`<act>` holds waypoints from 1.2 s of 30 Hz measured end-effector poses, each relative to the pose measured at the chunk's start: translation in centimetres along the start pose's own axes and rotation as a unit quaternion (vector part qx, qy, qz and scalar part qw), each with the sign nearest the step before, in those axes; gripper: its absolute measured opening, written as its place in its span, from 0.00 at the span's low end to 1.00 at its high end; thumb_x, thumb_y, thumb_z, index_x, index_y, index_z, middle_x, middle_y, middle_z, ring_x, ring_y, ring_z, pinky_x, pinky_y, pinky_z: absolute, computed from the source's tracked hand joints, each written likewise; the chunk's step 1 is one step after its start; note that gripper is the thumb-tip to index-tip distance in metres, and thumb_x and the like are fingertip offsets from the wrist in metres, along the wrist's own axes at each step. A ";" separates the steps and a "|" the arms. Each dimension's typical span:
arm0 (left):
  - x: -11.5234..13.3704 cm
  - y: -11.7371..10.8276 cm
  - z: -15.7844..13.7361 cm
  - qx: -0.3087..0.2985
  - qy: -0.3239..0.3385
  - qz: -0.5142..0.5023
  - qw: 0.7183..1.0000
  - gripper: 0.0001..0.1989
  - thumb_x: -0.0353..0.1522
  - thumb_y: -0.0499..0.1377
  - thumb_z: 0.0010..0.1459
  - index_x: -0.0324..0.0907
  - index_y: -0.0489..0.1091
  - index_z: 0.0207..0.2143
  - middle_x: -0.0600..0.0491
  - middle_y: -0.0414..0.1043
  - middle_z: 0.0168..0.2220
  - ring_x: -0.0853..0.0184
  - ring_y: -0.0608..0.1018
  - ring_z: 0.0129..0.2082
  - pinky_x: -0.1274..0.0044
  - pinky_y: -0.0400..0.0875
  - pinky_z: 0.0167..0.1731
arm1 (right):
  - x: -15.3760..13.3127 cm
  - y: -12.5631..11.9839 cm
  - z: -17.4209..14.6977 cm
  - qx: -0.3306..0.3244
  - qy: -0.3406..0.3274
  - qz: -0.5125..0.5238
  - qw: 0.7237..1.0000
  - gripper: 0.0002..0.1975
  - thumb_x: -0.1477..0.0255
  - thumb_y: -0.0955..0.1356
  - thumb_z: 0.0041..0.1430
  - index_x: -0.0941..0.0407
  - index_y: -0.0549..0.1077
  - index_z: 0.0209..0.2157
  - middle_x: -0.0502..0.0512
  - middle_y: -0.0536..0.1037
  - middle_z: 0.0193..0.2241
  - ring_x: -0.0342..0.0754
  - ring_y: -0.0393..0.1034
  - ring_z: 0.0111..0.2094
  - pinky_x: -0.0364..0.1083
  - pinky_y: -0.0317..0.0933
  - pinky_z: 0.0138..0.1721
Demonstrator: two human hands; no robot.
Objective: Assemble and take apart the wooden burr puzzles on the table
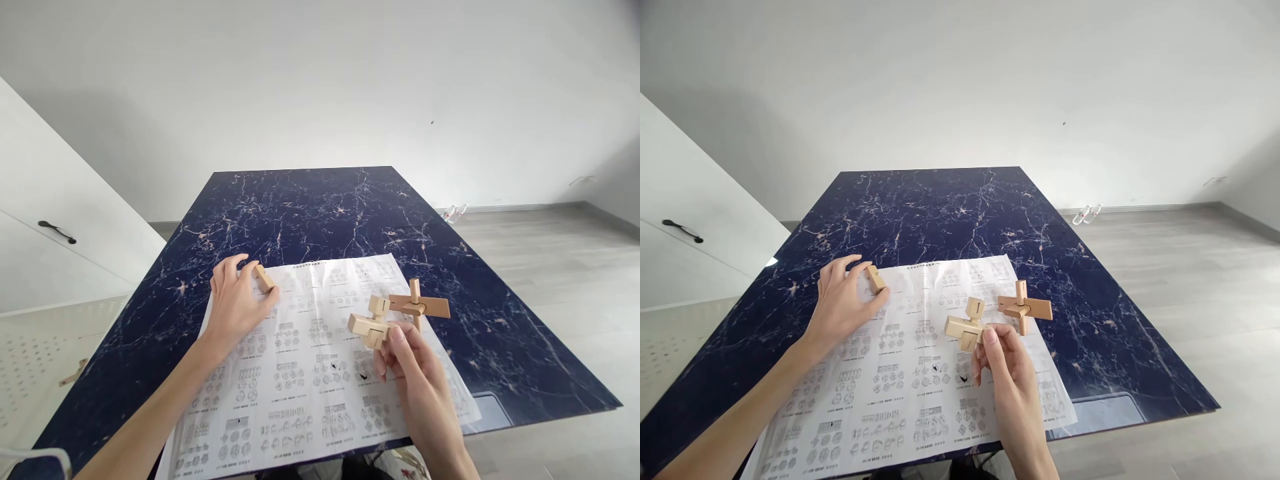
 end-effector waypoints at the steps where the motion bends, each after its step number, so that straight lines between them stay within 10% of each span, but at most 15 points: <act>1: 0.0 0.0 0.0 -0.006 -0.003 -0.003 1.000 0.27 0.43 0.62 0.60 0.39 0.72 0.57 0.36 0.62 0.65 0.37 0.61 0.68 0.44 0.59 0.67 | 0.0 0.0 0.0 -0.003 -0.003 -0.007 1.000 0.21 0.50 0.68 0.71 0.52 0.70 0.33 0.49 0.69 0.26 0.46 0.64 0.25 0.46 0.63 0.28; 18: 1.8 -0.3 -1.1 -0.015 0.035 -0.148 0.988 0.29 0.42 0.58 0.69 0.47 0.59 0.69 0.42 0.60 0.69 0.47 0.60 0.72 0.50 0.61 0.69 | -0.7 0.8 0.1 -0.036 -0.001 -0.022 0.999 0.22 0.48 0.68 0.71 0.53 0.71 0.33 0.50 0.69 0.26 0.46 0.62 0.25 0.47 0.62 0.29; 27: 5.1 -1.1 -3.0 -0.146 0.176 -0.362 0.904 0.46 0.44 0.72 0.59 0.57 0.52 0.72 0.45 0.61 0.71 0.49 0.71 0.66 0.55 0.70 0.64 | -2.4 4.8 3.6 -0.216 0.052 0.014 0.975 0.23 0.48 0.70 0.68 0.54 0.71 0.34 0.47 0.69 0.29 0.43 0.62 0.24 0.45 0.59 0.26; 36: 3.9 -0.7 -2.8 -0.089 0.092 -0.343 0.930 0.34 0.45 0.70 0.63 0.52 0.62 0.66 0.47 0.75 0.59 0.54 0.80 0.54 0.59 0.76 0.56 | -3.4 8.7 6.5 -0.365 0.078 0.009 0.928 0.22 0.50 0.70 0.69 0.55 0.70 0.34 0.47 0.71 0.29 0.41 0.60 0.24 0.44 0.56 0.26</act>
Point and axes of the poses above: each hand's wrist, its own z-axis towards the middle knuckle, its own y-axis out of the palm, x = y × z, the point moved 4 cm from there along z, towards the middle knuckle
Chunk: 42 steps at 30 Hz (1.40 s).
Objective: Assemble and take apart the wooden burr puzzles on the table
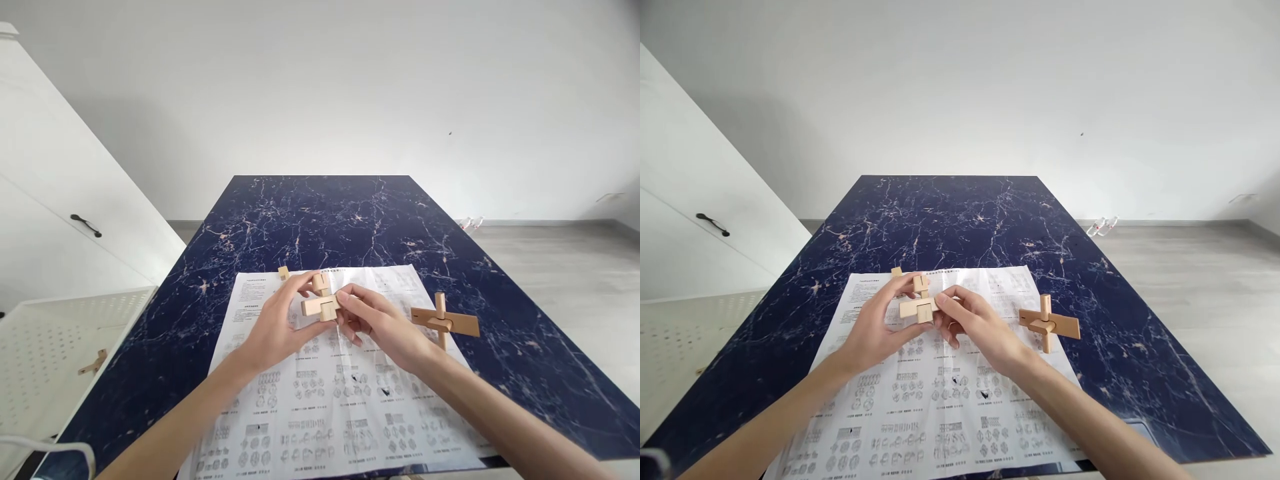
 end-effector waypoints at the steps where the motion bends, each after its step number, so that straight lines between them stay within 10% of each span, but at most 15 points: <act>1: 0.1 -0.1 0.1 0.004 0.003 -0.005 1.000 0.32 0.44 0.70 0.63 0.51 0.64 0.65 0.47 0.75 0.59 0.54 0.80 0.54 0.60 0.76 0.56 | 0.0 0.0 0.2 -0.012 -0.003 -0.005 1.000 0.21 0.50 0.70 0.69 0.54 0.70 0.34 0.47 0.72 0.29 0.41 0.60 0.24 0.44 0.56 0.27; 14: 0.0 0.5 1.2 -0.027 -0.037 -0.047 0.998 0.25 0.43 0.70 0.60 0.49 0.70 0.56 0.50 0.81 0.50 0.56 0.82 0.48 0.61 0.78 0.50 | 0.9 -1.7 0.2 0.049 -0.165 -0.151 0.973 0.10 0.61 0.66 0.75 0.53 0.70 0.47 0.47 0.72 0.28 0.43 0.66 0.27 0.45 0.63 0.30; 32: 1.2 0.1 0.3 -0.076 -0.012 -0.013 0.997 0.22 0.49 0.69 0.58 0.48 0.74 0.49 0.51 0.80 0.46 0.57 0.81 0.43 0.62 0.77 0.46 | -2.9 0.1 -3.6 0.154 -0.510 -0.411 0.740 0.16 0.79 0.67 0.72 0.50 0.68 0.57 0.58 0.81 0.44 0.50 0.78 0.38 0.48 0.73 0.33; 37: 0.2 -2.0 1.6 0.010 -0.017 0.070 0.997 0.31 0.51 0.70 0.57 0.48 0.70 0.57 0.48 0.79 0.51 0.55 0.80 0.49 0.62 0.78 0.48 | -4.3 -0.1 -3.4 0.249 -0.428 -0.441 0.749 0.08 0.72 0.69 0.71 0.51 0.70 0.49 0.53 0.81 0.38 0.46 0.76 0.30 0.45 0.69 0.30; 42: -3.3 -6.0 1.5 0.074 -0.037 0.147 0.986 0.31 0.53 0.70 0.56 0.49 0.71 0.55 0.48 0.76 0.58 0.49 0.76 0.59 0.56 0.72 0.59 | -0.9 -0.8 0.3 0.197 -0.298 -0.535 0.766 0.08 0.66 0.66 0.74 0.54 0.70 0.49 0.52 0.81 0.35 0.45 0.72 0.25 0.44 0.60 0.26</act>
Point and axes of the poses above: each hand's wrist, its own z-axis towards the middle knuckle, its own y-axis out of the palm, x = y × z, the point moved 4 cm from there along z, towards the middle knuckle
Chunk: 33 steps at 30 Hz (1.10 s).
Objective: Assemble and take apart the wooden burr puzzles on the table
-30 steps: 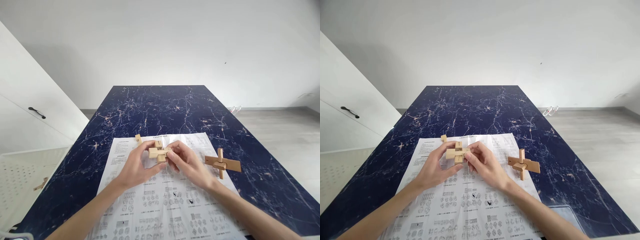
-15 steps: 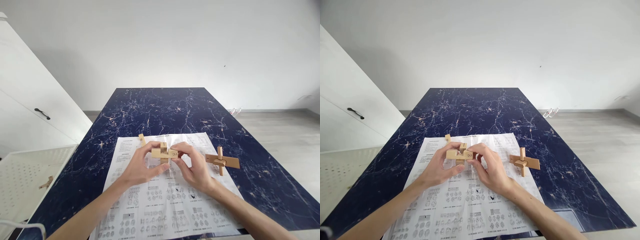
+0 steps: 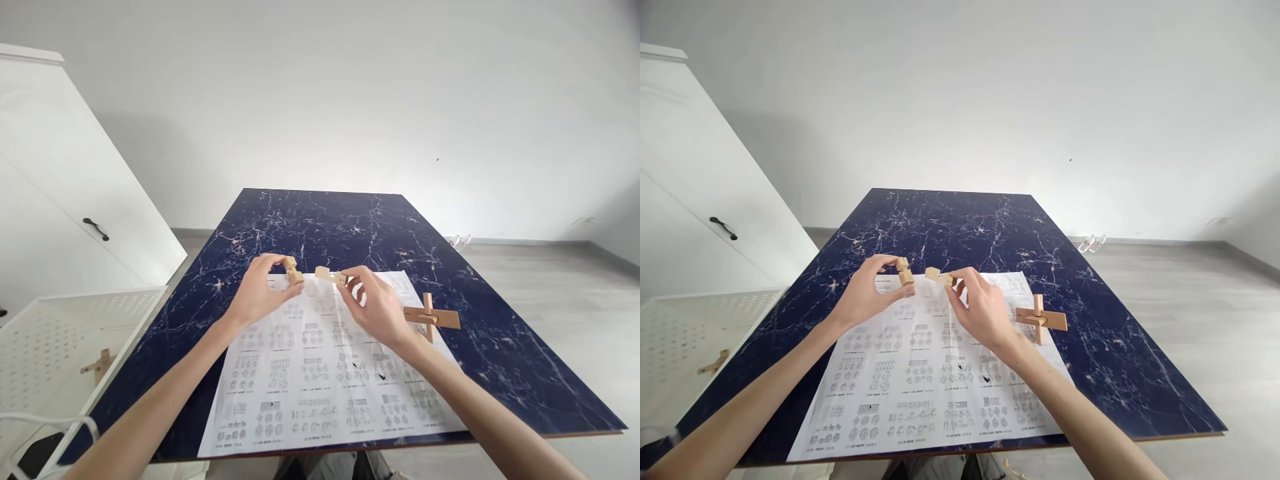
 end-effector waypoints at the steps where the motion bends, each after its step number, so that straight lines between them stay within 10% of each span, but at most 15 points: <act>1: -1.1 -0.4 -0.2 0.013 -0.011 0.009 1.000 0.30 0.54 0.70 0.55 0.49 0.72 0.53 0.47 0.76 0.57 0.48 0.75 0.60 0.54 0.71 0.60 | 0.4 1.1 0.2 -0.024 -0.003 -0.035 0.999 0.07 0.66 0.66 0.74 0.54 0.70 0.49 0.52 0.81 0.35 0.46 0.72 0.26 0.44 0.58 0.26; 9: -5.1 0.0 -1.6 -0.007 -0.039 0.075 0.996 0.28 0.52 0.69 0.54 0.47 0.74 0.50 0.45 0.73 0.56 0.45 0.71 0.62 0.52 0.65 0.64 | 0.6 6.9 2.4 -0.103 0.007 -0.153 0.983 0.02 0.75 0.66 0.71 0.54 0.70 0.43 0.58 0.81 0.40 0.53 0.77 0.37 0.46 0.54 0.29; 19: -5.3 0.5 -1.7 -0.070 -0.015 0.083 0.994 0.43 0.56 0.68 0.56 0.47 0.64 0.68 0.40 0.61 0.70 0.41 0.57 0.73 0.47 0.54 0.71 | -1.4 7.5 1.9 -0.181 -0.067 -0.079 0.978 0.17 0.76 0.69 0.70 0.56 0.68 0.58 0.63 0.80 0.54 0.57 0.76 0.55 0.54 0.73 0.52; 24: -4.0 0.9 -2.3 -0.091 0.012 0.071 0.993 0.43 0.54 0.65 0.62 0.52 0.56 0.72 0.44 0.54 0.75 0.47 0.53 0.77 0.52 0.53 0.73 | -1.4 4.4 0.0 -0.175 -0.076 -0.005 0.982 0.28 0.75 0.65 0.73 0.53 0.57 0.70 0.68 0.69 0.68 0.63 0.66 0.68 0.66 0.69 0.62; 33: -1.9 3.1 -0.8 -0.142 -0.020 0.029 0.989 0.47 0.57 0.63 0.62 0.50 0.50 0.74 0.42 0.51 0.76 0.46 0.63 0.73 0.55 0.67 0.67 | -1.0 -5.2 -10.4 -0.121 0.043 0.011 0.992 0.18 0.65 0.66 0.75 0.45 0.69 0.63 0.57 0.83 0.52 0.54 0.83 0.46 0.50 0.81 0.41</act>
Point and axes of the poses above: each hand's wrist, its own z-axis towards the middle knuckle, its own y-axis out of the palm, x = y × z, the point moved 4 cm from there along z, towards the middle knuckle
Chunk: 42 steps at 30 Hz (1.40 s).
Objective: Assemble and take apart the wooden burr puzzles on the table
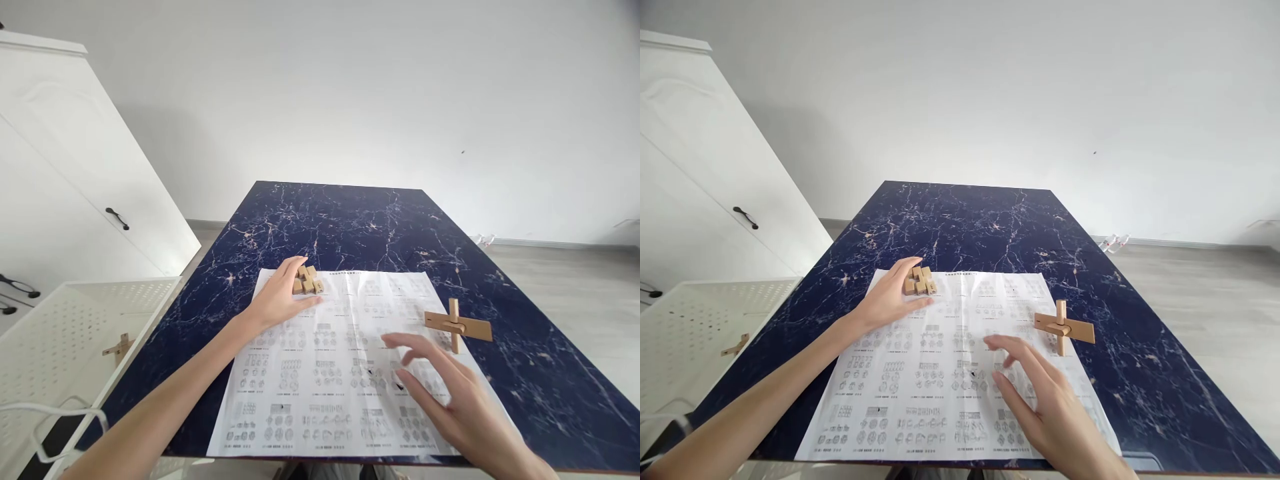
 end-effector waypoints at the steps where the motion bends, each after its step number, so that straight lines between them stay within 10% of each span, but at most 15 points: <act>1: 0.3 0.3 0.4 0.004 0.011 -0.002 1.000 0.47 0.57 0.64 0.61 0.50 0.52 0.74 0.42 0.52 0.76 0.45 0.65 0.72 0.56 0.69 0.66 | 0.2 -0.6 -1.1 0.009 0.001 -0.001 1.000 0.17 0.65 0.66 0.74 0.45 0.70 0.62 0.57 0.84 0.51 0.53 0.83 0.45 0.48 0.81 0.41; 9: 0.5 1.0 2.3 0.053 0.043 0.003 0.998 0.35 0.52 0.67 0.62 0.50 0.66 0.65 0.45 0.73 0.63 0.48 0.77 0.60 0.57 0.73 0.59 | 3.1 -4.7 -4.7 0.053 0.020 -0.033 0.998 0.14 0.64 0.68 0.72 0.46 0.74 0.57 0.54 0.87 0.44 0.52 0.86 0.39 0.44 0.80 0.36; 18: 0.5 0.0 1.6 0.064 0.072 0.011 0.995 0.36 0.55 0.68 0.59 0.49 0.67 0.63 0.45 0.74 0.60 0.51 0.78 0.58 0.60 0.74 0.57 | 3.4 -5.4 -4.2 0.063 0.050 0.000 0.997 0.12 0.61 0.68 0.71 0.46 0.78 0.52 0.56 0.88 0.44 0.56 0.87 0.41 0.42 0.79 0.26; 29: -2.8 -4.7 -2.9 0.227 -0.050 0.064 0.970 0.37 0.56 0.71 0.53 0.46 0.72 0.58 0.44 0.79 0.54 0.49 0.82 0.53 0.59 0.78 0.56 | 3.9 -5.3 -4.9 0.043 0.027 0.001 0.999 0.11 0.61 0.68 0.72 0.46 0.80 0.51 0.57 0.88 0.40 0.58 0.87 0.42 0.44 0.81 0.32; 42: -3.0 -4.3 -3.0 0.235 -0.044 0.074 0.968 0.38 0.52 0.71 0.55 0.45 0.67 0.61 0.43 0.72 0.55 0.48 0.76 0.57 0.57 0.72 0.59 | 6.7 -8.0 -6.4 0.086 0.076 -0.035 0.993 0.13 0.55 0.70 0.67 0.46 0.81 0.45 0.52 0.88 0.35 0.53 0.86 0.33 0.42 0.79 0.31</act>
Point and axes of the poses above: each hand's wrist, its own z-axis towards the middle knuckle, its own y-axis out of the palm, x = y × z, the point moved 4 cm from there along z, towards the middle knuckle
